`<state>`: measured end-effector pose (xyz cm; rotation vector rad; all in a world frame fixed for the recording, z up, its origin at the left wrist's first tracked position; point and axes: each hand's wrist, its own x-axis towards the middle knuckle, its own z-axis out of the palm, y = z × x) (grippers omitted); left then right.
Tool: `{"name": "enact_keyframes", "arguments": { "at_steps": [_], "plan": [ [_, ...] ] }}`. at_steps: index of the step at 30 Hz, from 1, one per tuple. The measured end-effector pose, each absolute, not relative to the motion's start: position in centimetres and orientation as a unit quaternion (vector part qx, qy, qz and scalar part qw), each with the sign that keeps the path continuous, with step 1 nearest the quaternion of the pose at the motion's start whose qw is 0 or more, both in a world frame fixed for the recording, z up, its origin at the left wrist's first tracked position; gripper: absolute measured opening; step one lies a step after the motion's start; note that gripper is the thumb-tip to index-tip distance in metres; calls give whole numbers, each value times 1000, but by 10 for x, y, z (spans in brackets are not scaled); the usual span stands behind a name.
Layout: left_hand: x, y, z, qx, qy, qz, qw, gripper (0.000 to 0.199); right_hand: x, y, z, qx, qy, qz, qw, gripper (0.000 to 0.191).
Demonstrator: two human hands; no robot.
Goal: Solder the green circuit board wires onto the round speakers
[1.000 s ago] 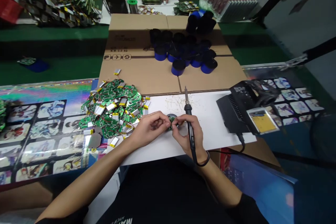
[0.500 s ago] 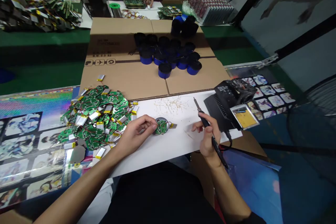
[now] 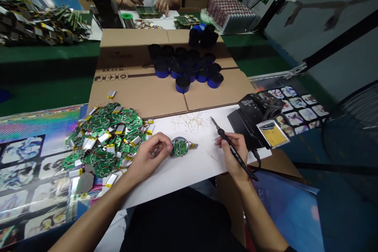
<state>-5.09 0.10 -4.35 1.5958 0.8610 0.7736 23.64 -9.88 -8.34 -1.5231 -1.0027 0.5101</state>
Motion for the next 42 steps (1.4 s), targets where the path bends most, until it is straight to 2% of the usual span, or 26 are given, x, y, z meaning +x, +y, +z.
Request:
{"name": "enact_keyframes", "arguments": {
  "at_steps": [11, 21, 26, 30, 34, 42],
  "plan": [
    [-50, 2, -40, 695, 355, 332, 530, 18, 238, -99, -84, -654, -435, 234, 573, 26],
    [-47, 2, -38, 689, 352, 332, 540, 22, 219, -106, -54, -628, -454, 129, 619, 36],
    [-45, 2, -36, 694, 335, 345, 536, 16, 187, -99, -35, -555, -477, 204, 650, 26],
    [-44, 1, -35, 700, 333, 352, 525, 14, 158, -90, -32, -542, -538, 254, 593, 13],
    [-44, 1, -32, 714, 309, 363, 512, 12, 138, -78, -37, -540, -565, 254, 570, 27],
    [-45, 1, -31, 735, 308, 359, 486, 12, 127, -71, -37, -570, -532, 260, 570, 29]
  ]
}}
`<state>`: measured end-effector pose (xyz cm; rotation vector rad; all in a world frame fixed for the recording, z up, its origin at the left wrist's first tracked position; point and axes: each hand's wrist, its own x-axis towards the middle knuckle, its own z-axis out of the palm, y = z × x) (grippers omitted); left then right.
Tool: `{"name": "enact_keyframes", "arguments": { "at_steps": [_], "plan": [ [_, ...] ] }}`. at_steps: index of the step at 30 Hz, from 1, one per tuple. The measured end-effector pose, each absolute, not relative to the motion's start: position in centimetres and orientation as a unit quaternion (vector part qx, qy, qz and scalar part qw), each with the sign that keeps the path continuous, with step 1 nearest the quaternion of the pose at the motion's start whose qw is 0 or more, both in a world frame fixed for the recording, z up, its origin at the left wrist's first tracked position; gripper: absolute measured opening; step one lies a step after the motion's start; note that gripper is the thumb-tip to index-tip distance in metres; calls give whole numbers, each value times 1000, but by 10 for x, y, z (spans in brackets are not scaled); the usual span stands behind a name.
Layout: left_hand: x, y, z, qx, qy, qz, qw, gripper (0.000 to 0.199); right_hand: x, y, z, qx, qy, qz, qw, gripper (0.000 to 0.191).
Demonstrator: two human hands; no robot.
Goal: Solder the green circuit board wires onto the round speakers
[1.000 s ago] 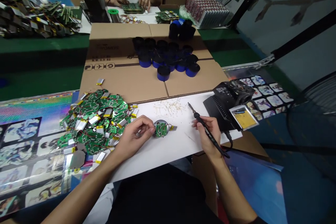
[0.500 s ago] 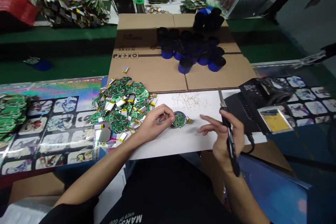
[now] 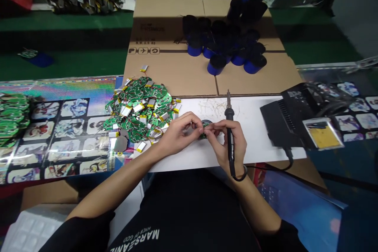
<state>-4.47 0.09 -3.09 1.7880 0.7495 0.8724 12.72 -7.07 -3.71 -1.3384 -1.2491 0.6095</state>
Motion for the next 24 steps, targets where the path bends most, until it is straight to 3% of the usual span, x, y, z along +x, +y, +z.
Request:
{"name": "enact_keyframes", "arguments": {
  "at_steps": [5, 9, 12, 14, 18, 24],
  "plan": [
    [-45, 1, -35, 758, 299, 367, 448, 9, 145, -84, -41, -565, -584, 230, 536, 24],
    [-45, 1, -39, 811, 269, 323, 408, 7, 172, -99, -32, -564, -552, 249, 561, 20],
    [-45, 2, -40, 837, 259, 300, 377, 8, 189, -103, -15, -556, -488, 302, 601, 48],
    [-45, 3, -40, 843, 264, 294, 366, 8, 199, -102, -6, -554, -470, 309, 613, 52],
    [-46, 5, -41, 844, 264, 297, 360, 8, 215, -102, -4, -575, -491, 316, 573, 31],
    [-47, 7, -44, 849, 257, 290, 359, 9, 227, -113, -20, -630, -499, 200, 561, 13]
  ]
}}
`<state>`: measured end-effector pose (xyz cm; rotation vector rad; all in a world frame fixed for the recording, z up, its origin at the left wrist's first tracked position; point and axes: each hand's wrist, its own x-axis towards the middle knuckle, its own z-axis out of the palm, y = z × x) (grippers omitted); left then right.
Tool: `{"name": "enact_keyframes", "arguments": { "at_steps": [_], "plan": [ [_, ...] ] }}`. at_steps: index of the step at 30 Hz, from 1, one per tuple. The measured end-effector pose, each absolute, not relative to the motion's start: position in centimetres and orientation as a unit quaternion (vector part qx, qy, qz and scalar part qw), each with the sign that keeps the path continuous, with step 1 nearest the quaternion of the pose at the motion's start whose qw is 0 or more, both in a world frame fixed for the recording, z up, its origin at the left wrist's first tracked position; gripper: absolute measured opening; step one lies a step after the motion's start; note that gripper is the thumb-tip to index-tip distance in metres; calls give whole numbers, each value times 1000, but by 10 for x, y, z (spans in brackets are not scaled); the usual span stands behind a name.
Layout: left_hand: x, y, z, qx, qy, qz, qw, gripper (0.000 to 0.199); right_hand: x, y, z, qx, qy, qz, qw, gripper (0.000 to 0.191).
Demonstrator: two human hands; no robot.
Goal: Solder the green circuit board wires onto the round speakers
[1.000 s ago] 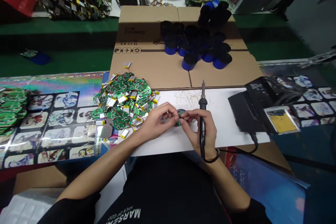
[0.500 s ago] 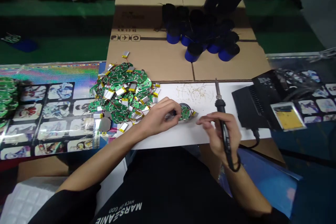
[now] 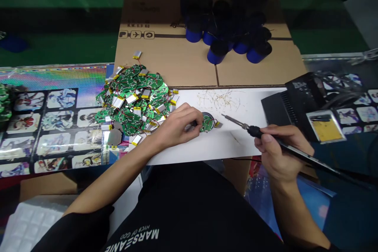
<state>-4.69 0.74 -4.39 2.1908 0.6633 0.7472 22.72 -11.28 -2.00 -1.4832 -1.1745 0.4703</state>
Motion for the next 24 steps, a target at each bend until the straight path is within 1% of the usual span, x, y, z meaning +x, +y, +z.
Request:
{"name": "enact_keyframes", "arguments": {
  "at_steps": [2, 5, 8, 15, 24],
  "plan": [
    [-47, 8, -44, 847, 261, 284, 367, 9, 225, -113, -19, -618, -518, 212, 553, 15],
    [-46, 8, -43, 841, 262, 284, 379, 9, 219, -110, -12, -601, -573, 232, 508, 14],
    [-46, 9, -42, 838, 260, 292, 380, 9, 213, -106, -9, -585, -606, 240, 482, 8],
    [-48, 8, -43, 839, 252, 304, 375, 9, 209, -103, -11, -576, -624, 252, 464, 9],
    [-47, 9, -43, 843, 246, 307, 367, 9, 207, -102, -14, -568, -625, 268, 462, 10]
  ]
}}
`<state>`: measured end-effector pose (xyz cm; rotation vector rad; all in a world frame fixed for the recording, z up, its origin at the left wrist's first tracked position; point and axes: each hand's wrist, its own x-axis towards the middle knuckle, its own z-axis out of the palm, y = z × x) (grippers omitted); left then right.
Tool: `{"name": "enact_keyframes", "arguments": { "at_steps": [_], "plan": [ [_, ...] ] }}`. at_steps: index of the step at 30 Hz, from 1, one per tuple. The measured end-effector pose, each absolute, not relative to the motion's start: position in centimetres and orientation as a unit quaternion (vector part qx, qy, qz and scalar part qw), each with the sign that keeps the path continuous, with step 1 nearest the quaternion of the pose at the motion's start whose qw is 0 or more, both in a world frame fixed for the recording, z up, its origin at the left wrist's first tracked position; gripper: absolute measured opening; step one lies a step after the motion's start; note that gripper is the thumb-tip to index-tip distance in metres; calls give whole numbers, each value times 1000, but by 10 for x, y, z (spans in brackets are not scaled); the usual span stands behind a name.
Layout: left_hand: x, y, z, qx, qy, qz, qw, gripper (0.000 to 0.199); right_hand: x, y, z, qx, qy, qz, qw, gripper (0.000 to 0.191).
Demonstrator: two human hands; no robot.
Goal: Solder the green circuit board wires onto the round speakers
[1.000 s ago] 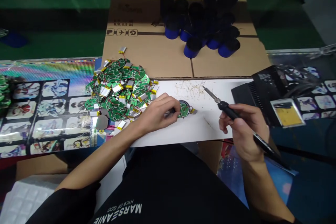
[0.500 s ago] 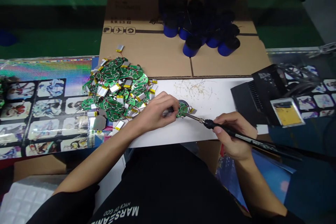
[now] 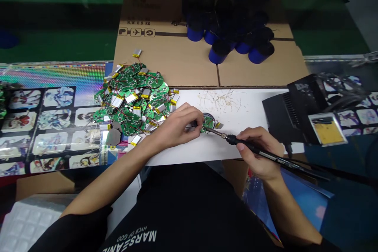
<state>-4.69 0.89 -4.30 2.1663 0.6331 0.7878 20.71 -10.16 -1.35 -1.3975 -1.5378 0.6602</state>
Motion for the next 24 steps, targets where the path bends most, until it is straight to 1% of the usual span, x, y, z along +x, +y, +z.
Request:
{"name": "enact_keyframes", "arguments": {
  "at_steps": [17, 20, 24],
  "plan": [
    [-45, 8, -41, 842, 245, 311, 367, 10, 209, -101, -15, -567, -631, 258, 462, 8],
    [-46, 8, -41, 842, 244, 313, 366, 10, 216, -105, -20, -567, -617, 238, 492, 9],
    [-46, 8, -42, 840, 247, 309, 370, 10, 221, -105, -22, -595, -546, 157, 569, 20]
  ]
}}
